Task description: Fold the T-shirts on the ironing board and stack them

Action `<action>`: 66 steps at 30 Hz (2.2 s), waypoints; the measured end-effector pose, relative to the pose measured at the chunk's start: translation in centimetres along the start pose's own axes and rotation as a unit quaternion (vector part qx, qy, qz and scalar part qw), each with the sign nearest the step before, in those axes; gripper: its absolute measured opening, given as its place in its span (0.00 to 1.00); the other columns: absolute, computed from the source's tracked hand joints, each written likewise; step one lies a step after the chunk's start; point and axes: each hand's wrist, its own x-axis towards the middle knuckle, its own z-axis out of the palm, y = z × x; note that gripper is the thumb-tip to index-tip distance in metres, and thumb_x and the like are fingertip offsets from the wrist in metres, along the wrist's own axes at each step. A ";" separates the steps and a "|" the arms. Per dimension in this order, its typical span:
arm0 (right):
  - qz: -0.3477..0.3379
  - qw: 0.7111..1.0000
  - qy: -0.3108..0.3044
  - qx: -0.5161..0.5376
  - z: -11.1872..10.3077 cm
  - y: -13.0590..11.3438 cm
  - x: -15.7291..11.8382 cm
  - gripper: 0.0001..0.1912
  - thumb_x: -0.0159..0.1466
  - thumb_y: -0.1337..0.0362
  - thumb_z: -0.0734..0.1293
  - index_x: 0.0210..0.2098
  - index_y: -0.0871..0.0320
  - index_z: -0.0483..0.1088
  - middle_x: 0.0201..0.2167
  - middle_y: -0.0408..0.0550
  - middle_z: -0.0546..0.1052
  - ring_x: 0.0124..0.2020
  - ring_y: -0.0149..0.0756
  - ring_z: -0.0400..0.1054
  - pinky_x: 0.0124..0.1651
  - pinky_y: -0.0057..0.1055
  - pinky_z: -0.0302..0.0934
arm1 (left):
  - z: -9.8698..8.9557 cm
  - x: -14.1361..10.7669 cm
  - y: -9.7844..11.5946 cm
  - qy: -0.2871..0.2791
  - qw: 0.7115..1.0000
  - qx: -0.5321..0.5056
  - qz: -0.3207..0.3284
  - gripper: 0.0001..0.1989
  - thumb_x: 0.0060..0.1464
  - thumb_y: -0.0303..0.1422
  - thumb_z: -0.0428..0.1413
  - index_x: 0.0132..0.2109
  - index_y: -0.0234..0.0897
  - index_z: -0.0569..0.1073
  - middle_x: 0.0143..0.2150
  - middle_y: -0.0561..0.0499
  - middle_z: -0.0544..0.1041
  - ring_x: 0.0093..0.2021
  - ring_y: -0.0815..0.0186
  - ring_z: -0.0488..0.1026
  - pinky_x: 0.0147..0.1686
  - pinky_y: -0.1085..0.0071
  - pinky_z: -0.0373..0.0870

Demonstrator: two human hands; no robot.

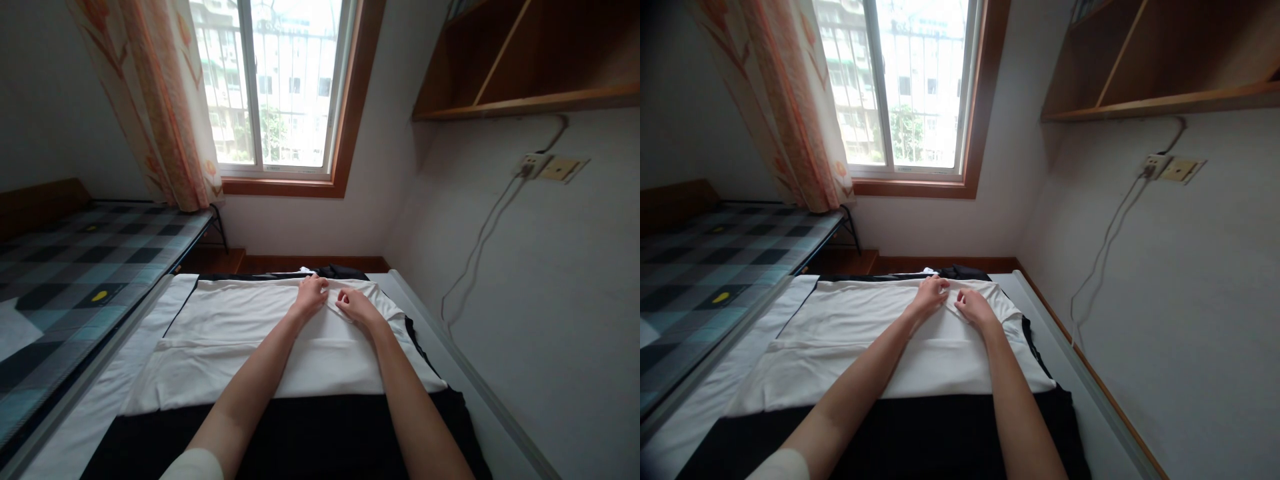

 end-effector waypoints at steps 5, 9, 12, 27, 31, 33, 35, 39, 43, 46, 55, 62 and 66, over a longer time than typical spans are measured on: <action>0.060 0.994 -0.096 0.009 -1.2 0.0 -0.4 0.04 0.52 0.72 0.67 0.28 0.60 0.73 0.24 0.43 0.76 0.25 0.30 0.68 0.28 0.23 0.54 | -0.6 0.6 -0.7 -0.056 0.998 0.001 -0.017 0.20 0.50 0.27 0.55 0.51 0.43 0.76 0.51 0.48 0.74 0.51 0.56 0.67 0.49 0.64 0.61; 0.089 0.983 -0.159 0.029 -2.2 0.5 -0.9 0.05 0.48 0.75 0.68 0.22 0.60 0.71 0.16 0.40 0.72 0.20 0.30 0.66 0.24 0.22 0.52 | -0.9 0.6 -0.6 -0.068 0.998 0.010 -0.013 0.22 0.48 0.27 0.57 0.52 0.43 0.75 0.53 0.47 0.73 0.52 0.55 0.67 0.50 0.63 0.61; 0.087 0.980 -0.172 0.047 -2.6 0.6 -1.1 0.04 0.49 0.74 0.68 0.21 0.60 0.72 0.16 0.41 0.73 0.20 0.31 0.67 0.25 0.23 0.54 | -0.9 0.8 -0.3 -0.041 0.999 -0.012 0.005 0.15 0.53 0.32 0.56 0.48 0.41 0.77 0.49 0.46 0.74 0.50 0.55 0.68 0.49 0.62 0.63; 0.022 0.987 0.082 -0.137 2.7 1.5 0.4 0.23 0.69 0.57 0.56 0.61 0.53 0.64 0.66 0.53 0.60 0.68 0.49 0.46 0.65 0.48 0.42 | 0.7 -0.1 0.0 -0.020 0.990 -0.054 0.131 0.20 0.54 0.21 0.50 0.51 0.42 0.76 0.50 0.48 0.76 0.49 0.63 0.71 0.53 0.66 0.65; 0.041 0.986 0.061 -0.147 3.4 1.9 0.5 0.26 0.70 0.53 0.52 0.66 0.50 0.56 0.70 0.51 0.51 0.70 0.51 0.37 0.66 0.56 0.32 | 0.1 0.1 0.1 -0.021 0.994 -0.014 0.102 0.19 0.55 0.26 0.53 0.53 0.42 0.74 0.51 0.46 0.75 0.51 0.60 0.70 0.54 0.63 0.63; 0.044 0.986 0.049 -0.150 3.4 2.0 0.5 0.27 0.70 0.53 0.51 0.67 0.50 0.54 0.70 0.50 0.49 0.71 0.50 0.35 0.66 0.56 0.30 | -0.7 0.4 0.0 -0.047 0.996 0.003 0.079 0.18 0.54 0.30 0.56 0.53 0.41 0.75 0.50 0.46 0.75 0.50 0.59 0.71 0.52 0.64 0.64; 0.047 0.987 0.042 -0.149 3.4 1.9 0.6 0.28 0.70 0.53 0.51 0.67 0.50 0.53 0.71 0.50 0.48 0.71 0.50 0.34 0.67 0.56 0.30 | -1.8 0.7 -0.2 -0.085 0.995 0.012 0.055 0.18 0.54 0.34 0.57 0.52 0.41 0.75 0.47 0.46 0.76 0.47 0.59 0.72 0.49 0.67 0.66; 0.049 0.988 0.039 -0.141 3.3 1.9 0.6 0.28 0.70 0.52 0.51 0.68 0.49 0.53 0.71 0.49 0.48 0.71 0.49 0.34 0.67 0.55 0.30 | -4.2 0.3 -0.9 -0.102 0.994 0.042 0.026 0.19 0.54 0.39 0.58 0.53 0.41 0.75 0.51 0.45 0.75 0.49 0.57 0.72 0.48 0.68 0.66; 0.051 0.988 0.042 -0.136 3.3 1.9 0.6 0.28 0.70 0.53 0.51 0.67 0.50 0.54 0.71 0.48 0.49 0.71 0.48 0.35 0.67 0.53 0.30 | -7.3 -1.6 -3.2 -0.101 0.984 0.148 -0.001 0.18 0.56 0.38 0.55 0.54 0.42 0.73 0.56 0.43 0.71 0.55 0.52 0.68 0.51 0.61 0.64; 0.048 0.988 0.049 -0.138 3.3 1.9 0.5 0.27 0.70 0.54 0.51 0.67 0.51 0.56 0.70 0.49 0.51 0.71 0.48 0.36 0.68 0.53 0.31 | -10.1 -3.5 -6.5 -0.096 0.971 0.217 -0.035 0.13 0.57 0.31 0.53 0.49 0.44 0.75 0.53 0.44 0.72 0.52 0.54 0.68 0.50 0.61 0.63; 0.039 0.986 0.070 -0.143 3.3 2.2 0.5 0.27 0.70 0.53 0.52 0.65 0.52 0.59 0.69 0.49 0.55 0.70 0.48 0.41 0.68 0.51 0.34 | -19.1 -8.2 -17.6 -0.072 0.942 0.315 -0.095 0.13 0.54 0.29 0.52 0.46 0.42 0.76 0.48 0.47 0.75 0.48 0.57 0.68 0.46 0.65 0.61; 0.049 0.984 0.071 -0.153 3.2 1.9 0.4 0.26 0.70 0.54 0.52 0.65 0.52 0.59 0.69 0.49 0.55 0.70 0.48 0.41 0.68 0.50 0.35 | -19.6 -10.1 -22.5 0.014 0.961 0.256 -0.106 0.16 0.54 0.31 0.51 0.48 0.41 0.76 0.47 0.48 0.76 0.47 0.59 0.71 0.46 0.68 0.64; 0.050 0.985 0.068 -0.152 3.2 1.9 0.4 0.26 0.70 0.54 0.52 0.65 0.51 0.60 0.69 0.48 0.55 0.70 0.47 0.41 0.68 0.49 0.34 | -17.5 -11.0 -23.9 0.127 0.955 0.237 -0.126 0.15 0.54 0.33 0.52 0.47 0.39 0.77 0.50 0.44 0.74 0.49 0.55 0.70 0.47 0.64 0.66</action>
